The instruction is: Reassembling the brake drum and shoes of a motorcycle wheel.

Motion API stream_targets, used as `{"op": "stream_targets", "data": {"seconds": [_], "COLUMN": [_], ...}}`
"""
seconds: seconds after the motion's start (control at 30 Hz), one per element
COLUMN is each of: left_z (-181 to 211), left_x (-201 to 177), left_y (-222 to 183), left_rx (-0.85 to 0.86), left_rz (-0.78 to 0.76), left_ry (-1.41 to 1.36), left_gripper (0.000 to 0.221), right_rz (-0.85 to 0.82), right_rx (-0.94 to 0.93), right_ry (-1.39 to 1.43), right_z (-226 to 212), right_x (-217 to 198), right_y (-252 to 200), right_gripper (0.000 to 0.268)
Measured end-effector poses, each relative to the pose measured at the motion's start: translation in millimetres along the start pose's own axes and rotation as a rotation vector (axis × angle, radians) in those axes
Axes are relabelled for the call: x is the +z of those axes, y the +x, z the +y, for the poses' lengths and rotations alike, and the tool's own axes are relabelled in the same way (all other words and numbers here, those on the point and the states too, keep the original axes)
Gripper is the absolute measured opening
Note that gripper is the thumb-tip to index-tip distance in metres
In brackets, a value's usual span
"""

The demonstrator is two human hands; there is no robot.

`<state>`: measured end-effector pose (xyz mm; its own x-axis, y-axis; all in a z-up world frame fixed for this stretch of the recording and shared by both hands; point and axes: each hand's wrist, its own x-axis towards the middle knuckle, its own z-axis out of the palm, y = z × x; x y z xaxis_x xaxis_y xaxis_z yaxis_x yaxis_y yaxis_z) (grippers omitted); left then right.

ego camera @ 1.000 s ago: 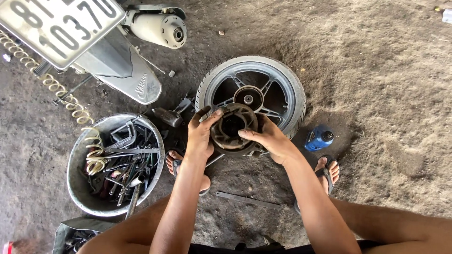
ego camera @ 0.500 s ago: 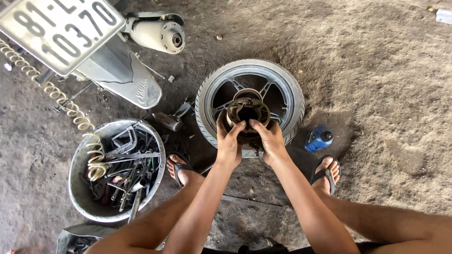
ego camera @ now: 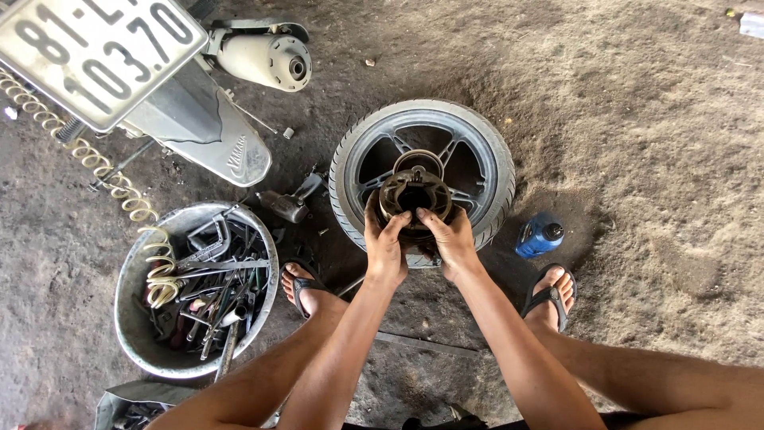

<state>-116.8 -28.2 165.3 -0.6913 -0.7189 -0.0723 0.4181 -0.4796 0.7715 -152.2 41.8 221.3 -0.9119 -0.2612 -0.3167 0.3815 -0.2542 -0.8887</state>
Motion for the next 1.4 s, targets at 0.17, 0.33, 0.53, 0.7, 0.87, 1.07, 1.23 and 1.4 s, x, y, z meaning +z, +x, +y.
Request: {"op": "stream_targets", "data": {"seconds": [0.17, 0.33, 0.53, 0.7, 0.87, 1.07, 1.23, 1.4], "left_z": [11.4, 6.0, 5.0, 5.1, 24.8, 62.4, 53.0, 76.9], "left_x": [9.0, -0.5, -2.3, -5.4, -1.3, 7.0, -18.8, -49.6], "left_y": [-5.4, -0.8, 0.4, -6.8, -3.4, 13.9, 22.7, 38.0], "left_rx": [0.003, 0.056, 0.102, 0.000, 0.024, -0.240, -0.366, -0.210], "left_rz": [0.007, -0.025, -0.076, -0.112, -0.086, 0.266, -0.021, 0.017], "left_ry": [-0.026, -0.005, -0.033, 0.081, 0.244, 0.008, -0.512, -0.684], "left_gripper": [0.071, 0.072, 0.073, 0.072, 0.084, 0.069, 0.069, 0.051], "right_rz": [-0.003, -0.011, -0.033, -0.092, -0.077, -0.123, -0.186, -0.384], "right_rx": [0.025, 0.045, 0.012, -0.081, -0.057, -0.135, -0.377, -0.473], "right_ry": [-0.007, -0.029, -0.021, -0.050, 0.055, 0.228, 0.122, -0.409], "right_z": [9.0, 35.7, 14.9, 5.4, 29.0, -1.8, 32.1, 138.6], "right_x": [-4.2, -22.6, -9.8, -3.8, -19.0, 19.8, 37.3, -12.0], "right_y": [2.9, 21.7, 10.1, -3.8, 18.1, -13.6, -9.6, 62.6], "right_gripper": [0.050, 0.054, 0.049, 0.044, 0.058, 0.047, 0.045, 0.044]}}
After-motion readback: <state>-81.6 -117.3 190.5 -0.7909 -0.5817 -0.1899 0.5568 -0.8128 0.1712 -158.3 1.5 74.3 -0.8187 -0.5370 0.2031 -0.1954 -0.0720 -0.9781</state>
